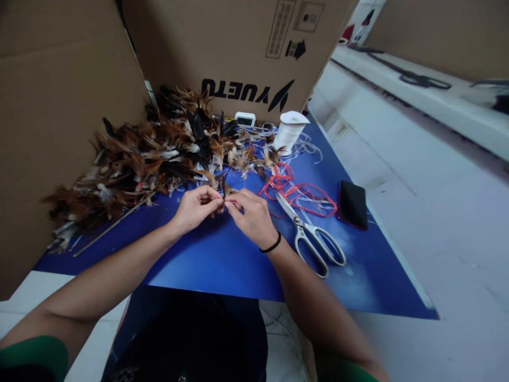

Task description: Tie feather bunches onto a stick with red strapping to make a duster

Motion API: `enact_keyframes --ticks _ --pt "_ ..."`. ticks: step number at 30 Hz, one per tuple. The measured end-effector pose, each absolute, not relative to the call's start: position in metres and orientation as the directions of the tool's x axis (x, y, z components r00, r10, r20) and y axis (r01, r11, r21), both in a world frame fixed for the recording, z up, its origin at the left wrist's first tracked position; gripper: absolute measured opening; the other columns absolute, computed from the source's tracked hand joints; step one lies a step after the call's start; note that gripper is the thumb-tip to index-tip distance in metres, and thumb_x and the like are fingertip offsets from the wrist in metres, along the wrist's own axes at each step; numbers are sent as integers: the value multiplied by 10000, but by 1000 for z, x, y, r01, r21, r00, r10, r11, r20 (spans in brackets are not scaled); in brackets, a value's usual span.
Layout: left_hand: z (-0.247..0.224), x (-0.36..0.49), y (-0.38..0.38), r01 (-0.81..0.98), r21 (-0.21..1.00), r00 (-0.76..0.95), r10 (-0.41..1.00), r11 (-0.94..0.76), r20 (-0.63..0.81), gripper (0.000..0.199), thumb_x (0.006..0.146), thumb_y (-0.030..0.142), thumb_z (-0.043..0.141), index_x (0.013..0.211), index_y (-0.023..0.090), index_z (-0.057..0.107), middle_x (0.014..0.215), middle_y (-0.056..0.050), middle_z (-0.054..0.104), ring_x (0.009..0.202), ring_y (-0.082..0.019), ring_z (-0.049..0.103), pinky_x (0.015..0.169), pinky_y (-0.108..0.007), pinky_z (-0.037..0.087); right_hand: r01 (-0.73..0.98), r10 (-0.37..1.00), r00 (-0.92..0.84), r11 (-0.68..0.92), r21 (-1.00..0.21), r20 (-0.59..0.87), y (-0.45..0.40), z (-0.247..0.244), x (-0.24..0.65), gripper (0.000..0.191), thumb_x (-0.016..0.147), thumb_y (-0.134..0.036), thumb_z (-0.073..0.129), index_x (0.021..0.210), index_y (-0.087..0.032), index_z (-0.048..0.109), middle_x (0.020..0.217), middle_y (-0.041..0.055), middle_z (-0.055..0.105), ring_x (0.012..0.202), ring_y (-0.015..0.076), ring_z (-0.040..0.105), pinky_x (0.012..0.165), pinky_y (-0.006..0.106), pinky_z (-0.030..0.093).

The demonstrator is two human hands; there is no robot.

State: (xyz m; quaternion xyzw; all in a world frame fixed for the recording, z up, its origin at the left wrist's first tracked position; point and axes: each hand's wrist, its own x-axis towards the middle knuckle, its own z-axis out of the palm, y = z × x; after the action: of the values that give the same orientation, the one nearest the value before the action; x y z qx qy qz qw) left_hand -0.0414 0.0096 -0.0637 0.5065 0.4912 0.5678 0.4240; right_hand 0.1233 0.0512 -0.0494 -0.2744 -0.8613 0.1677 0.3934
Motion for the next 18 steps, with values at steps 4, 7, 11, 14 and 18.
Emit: enact_keyframes --ticks 4,7,11,14,18 --pt "-64 -39 9 -65 990 -159 981 -127 115 196 692 268 732 717 133 592 584 -10 642 523 -100 611 464 -191 489 330 552 -545 833 -444 632 50 -53 124 128 890 -192 556 848 -199 676 731 22 622 658 134 561 638 279 470" --pt "-63 -40 8 -119 988 -177 981 -96 74 207 667 265 751 696 127 600 575 -15 646 518 -101 609 460 -195 482 328 485 -564 875 -357 669 50 -56 124 134 903 -193 539 862 -203 666 788 48 657 733 160 600 698 308 498" --pt "-62 -41 6 -165 985 -186 982 -47 15 236 610 260 796 684 119 621 586 -21 654 539 -102 606 473 -198 477 356 404 -606 908 -221 685 48 -55 124 140 908 -181 527 856 -195 656 813 69 666 789 184 615 752 331 514" --pt "-62 -43 7 -185 982 -190 982 -27 -9 254 574 262 818 674 120 633 622 -23 663 560 -99 600 492 -202 476 384 382 -644 911 -152 662 46 -52 125 163 916 -180 510 850 -196 658 806 68 664 780 186 616 747 332 514" --pt "-63 -45 8 -190 981 -215 977 -32 -10 251 566 252 820 663 124 627 648 -20 669 560 -89 587 519 -208 480 382 364 -674 916 -119 643 46 -50 128 158 911 -184 523 843 -178 665 786 68 667 762 188 626 714 323 512"
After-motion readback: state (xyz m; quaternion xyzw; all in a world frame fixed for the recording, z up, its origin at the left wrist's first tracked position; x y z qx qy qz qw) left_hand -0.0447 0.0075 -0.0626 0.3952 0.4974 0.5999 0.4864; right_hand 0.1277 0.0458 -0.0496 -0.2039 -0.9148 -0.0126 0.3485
